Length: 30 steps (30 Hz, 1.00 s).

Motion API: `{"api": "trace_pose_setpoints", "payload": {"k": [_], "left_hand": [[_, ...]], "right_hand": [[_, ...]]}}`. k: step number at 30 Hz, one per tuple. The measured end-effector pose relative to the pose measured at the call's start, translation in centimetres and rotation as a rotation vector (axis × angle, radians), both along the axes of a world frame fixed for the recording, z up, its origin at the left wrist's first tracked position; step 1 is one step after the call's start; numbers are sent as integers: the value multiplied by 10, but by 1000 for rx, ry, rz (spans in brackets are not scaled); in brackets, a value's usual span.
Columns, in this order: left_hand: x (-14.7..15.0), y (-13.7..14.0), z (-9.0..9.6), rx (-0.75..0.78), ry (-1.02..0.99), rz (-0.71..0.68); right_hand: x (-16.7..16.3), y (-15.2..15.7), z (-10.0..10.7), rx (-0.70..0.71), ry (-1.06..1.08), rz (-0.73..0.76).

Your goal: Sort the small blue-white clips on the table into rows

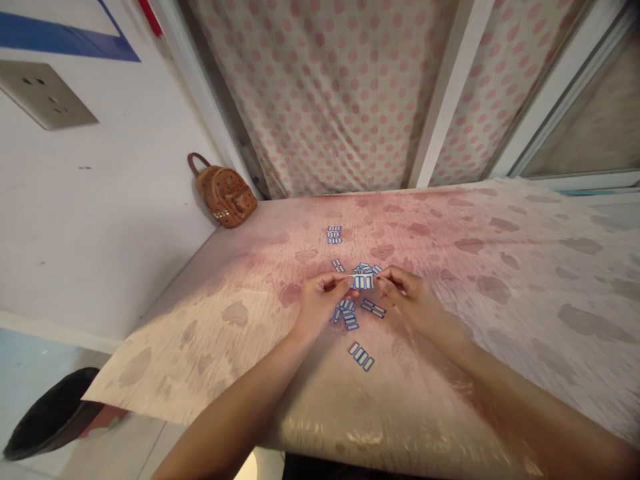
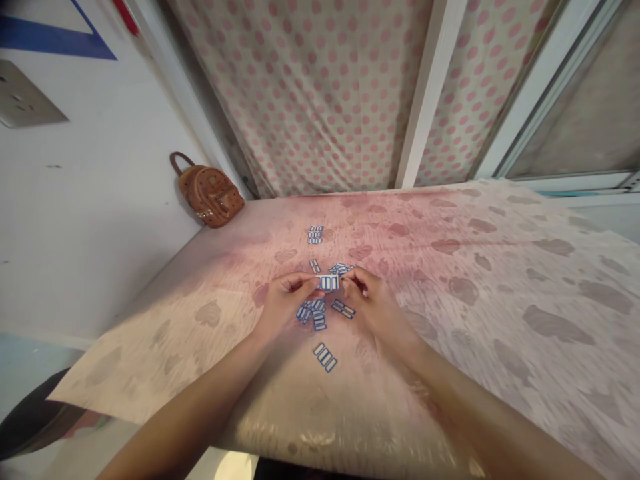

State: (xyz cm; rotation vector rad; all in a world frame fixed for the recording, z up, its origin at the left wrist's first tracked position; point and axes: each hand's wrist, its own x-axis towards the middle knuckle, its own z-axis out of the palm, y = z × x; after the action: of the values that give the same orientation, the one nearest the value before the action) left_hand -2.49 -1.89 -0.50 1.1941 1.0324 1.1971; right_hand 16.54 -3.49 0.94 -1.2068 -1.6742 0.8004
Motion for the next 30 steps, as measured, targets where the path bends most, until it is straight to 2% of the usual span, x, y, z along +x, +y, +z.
{"api": "trace_pose_setpoints", "payload": {"k": [6, 8, 10, 13, 15, 17, 20, 25, 30], "left_hand": [[-10, 10, 1, 12, -77, 163], [-13, 12, 5, 25, -90, 184], [-15, 12, 10, 46, -97, 202], [-18, 13, 14, 63, -122, 228], [-19, 14, 14, 64, -140, 234], [-20, 15, 13, 66, -150, 236], [-21, 17, 12, 68, -136, 226], [-22, 17, 12, 59, -119, 215], [-20, 15, 13, 61, -112, 215]], "right_hand": [[9, 8, -19, 16, -416, 36], [8, 8, -22, 51, -478, 60], [4, 5, -21, 125, -465, 148], [-4, -2, -16, 255, -426, 393], [-10, -7, -13, 286, -428, 524], [-13, -11, -11, 282, -443, 587], [-12, -9, -10, 286, -505, 553], [-7, -1, -17, 323, -530, 321], [-22, 2, -30, 300, -535, 226]]}}
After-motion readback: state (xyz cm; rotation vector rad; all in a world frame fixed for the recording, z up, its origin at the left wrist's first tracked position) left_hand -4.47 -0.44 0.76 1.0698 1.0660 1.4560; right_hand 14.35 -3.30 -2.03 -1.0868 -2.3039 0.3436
